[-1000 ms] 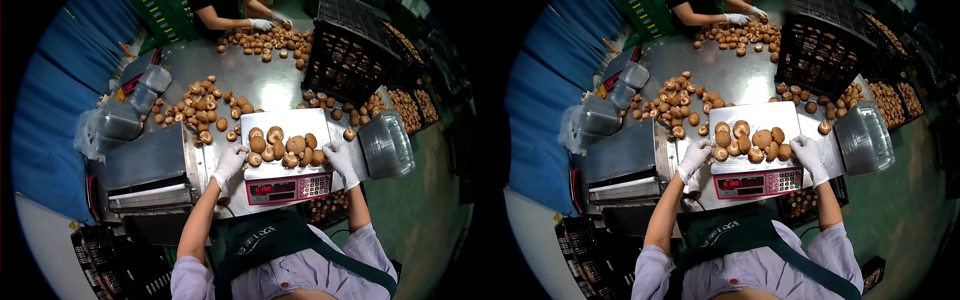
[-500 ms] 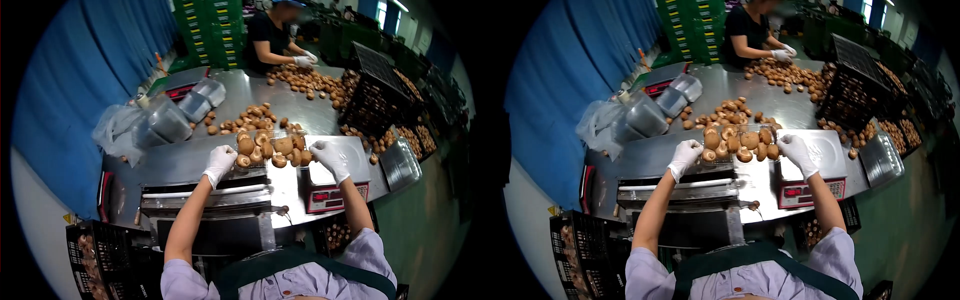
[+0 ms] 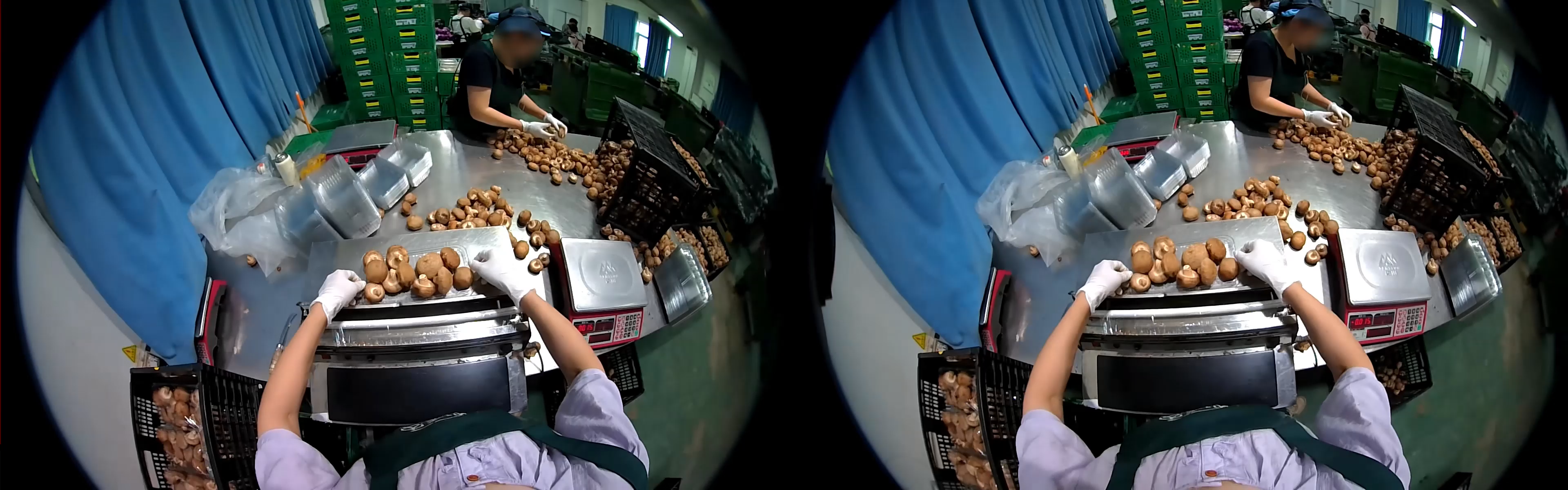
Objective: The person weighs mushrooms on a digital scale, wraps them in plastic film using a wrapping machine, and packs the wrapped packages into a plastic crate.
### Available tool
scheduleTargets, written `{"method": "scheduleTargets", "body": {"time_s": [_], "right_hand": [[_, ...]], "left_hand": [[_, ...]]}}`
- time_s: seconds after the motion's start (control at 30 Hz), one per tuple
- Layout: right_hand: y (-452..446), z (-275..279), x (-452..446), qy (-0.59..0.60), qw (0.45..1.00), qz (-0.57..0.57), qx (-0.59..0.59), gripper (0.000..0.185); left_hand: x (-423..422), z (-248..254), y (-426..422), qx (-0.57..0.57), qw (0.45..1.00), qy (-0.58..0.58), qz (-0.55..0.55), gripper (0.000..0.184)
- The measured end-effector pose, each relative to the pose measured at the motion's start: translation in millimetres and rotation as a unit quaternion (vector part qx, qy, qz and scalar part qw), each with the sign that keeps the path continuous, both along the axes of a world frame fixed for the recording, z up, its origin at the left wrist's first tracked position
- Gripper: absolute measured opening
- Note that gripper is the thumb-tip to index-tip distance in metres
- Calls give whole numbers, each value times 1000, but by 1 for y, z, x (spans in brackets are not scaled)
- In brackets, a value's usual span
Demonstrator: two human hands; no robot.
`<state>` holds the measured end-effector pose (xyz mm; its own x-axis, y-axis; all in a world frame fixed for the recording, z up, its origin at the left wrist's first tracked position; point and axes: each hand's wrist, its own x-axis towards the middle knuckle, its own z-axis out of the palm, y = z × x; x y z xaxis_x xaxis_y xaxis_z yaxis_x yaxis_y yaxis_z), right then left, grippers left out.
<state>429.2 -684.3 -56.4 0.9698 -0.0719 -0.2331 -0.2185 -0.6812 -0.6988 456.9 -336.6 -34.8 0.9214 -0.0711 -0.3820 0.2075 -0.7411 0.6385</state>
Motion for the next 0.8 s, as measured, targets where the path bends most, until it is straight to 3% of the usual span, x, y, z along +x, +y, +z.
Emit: {"method": "scheduleTargets", "body": {"time_s": [0.03, 0.1, 0.17, 0.23, 0.3, 0.37, 0.43, 0.5, 0.53, 0.67, 0.8], "right_hand": [[2, 1, -2, 2, 1000, 0, -3, 33], [6, 5, -6, -189, 974, -19, -122, 35], [10, 28, -9, -180, 981, 13, -69, 43], [16, 40, -6, -216, 949, 176, -144, 50], [26, 40, -2, -235, 934, 215, -164, 56], [35, 55, 0, -107, 964, 205, -130, 54], [34, 59, 3, -78, 973, 193, -102, 49], [29, 53, 7, -106, 979, 145, -101, 44], [23, 36, 10, -187, 969, 150, -53, 42], [14, 21, 4, -167, 976, 125, 56, 42], [13, 24, -7, -184, 974, 112, 68, 43]], "left_hand": [[-3, 4, 1, -3, 1000, 2, 0, 20], [-8, 11, 2, 170, 973, -155, -36, 23], [-3, 15, -2, 177, 966, -187, -36, 32], [3, 22, -17, 94, 910, -383, -129, 45], [12, 30, -42, 57, 883, -398, -241, 57], [16, 22, -68, 80, 841, -412, -341, 67], [16, 10, -86, 116, 826, -372, -407, 75], [21, -6, -93, 161, 818, -362, -418, 73], [20, -6, -94, 160, 817, -361, -420, 73], [18, 0, -90, 146, 819, -347, -433, 72], [20, 1, -90, 143, 819, -344, -437, 72]]}}
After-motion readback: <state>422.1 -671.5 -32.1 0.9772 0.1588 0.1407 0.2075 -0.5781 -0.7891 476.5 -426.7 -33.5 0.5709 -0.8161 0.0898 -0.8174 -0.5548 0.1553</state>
